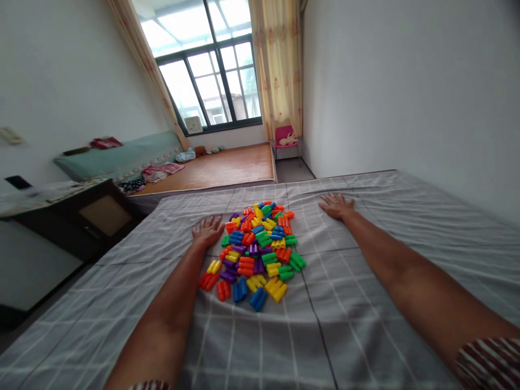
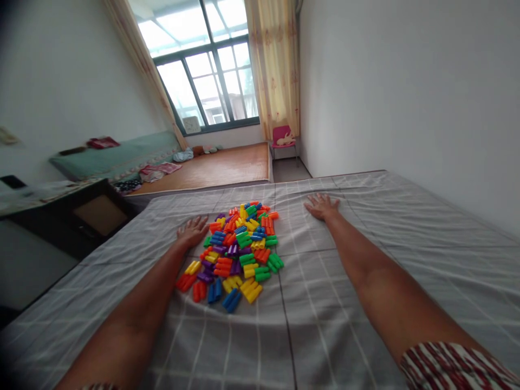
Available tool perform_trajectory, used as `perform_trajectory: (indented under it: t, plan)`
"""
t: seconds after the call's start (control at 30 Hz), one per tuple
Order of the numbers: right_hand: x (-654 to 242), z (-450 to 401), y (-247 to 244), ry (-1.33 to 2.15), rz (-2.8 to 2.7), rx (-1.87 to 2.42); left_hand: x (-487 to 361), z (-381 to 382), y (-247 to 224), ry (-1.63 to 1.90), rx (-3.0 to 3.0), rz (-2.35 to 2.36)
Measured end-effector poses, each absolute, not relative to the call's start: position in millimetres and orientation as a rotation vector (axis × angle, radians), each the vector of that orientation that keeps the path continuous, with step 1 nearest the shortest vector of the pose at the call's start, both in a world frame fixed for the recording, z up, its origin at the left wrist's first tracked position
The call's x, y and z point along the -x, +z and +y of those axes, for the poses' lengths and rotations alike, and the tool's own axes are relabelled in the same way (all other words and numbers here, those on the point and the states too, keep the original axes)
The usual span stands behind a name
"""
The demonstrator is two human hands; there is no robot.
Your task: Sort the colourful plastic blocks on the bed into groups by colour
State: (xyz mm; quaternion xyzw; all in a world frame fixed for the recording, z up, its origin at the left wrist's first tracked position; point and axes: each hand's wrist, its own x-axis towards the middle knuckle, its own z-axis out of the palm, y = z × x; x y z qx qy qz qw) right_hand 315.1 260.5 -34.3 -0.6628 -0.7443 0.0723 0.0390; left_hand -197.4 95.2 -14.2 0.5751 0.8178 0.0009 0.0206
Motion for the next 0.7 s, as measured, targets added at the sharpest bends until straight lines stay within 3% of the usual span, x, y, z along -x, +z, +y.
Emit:
perform_trajectory:
  t: [0.4,0.7]
  plan:
    - [-308,291,-38,0.206,-2.279,2.013,202,112,-13,0.065,-1.804,2.528]
    - [-332,255,-25,0.209,-2.28,1.981,202,80,-4,0.106,-1.756,2.577]
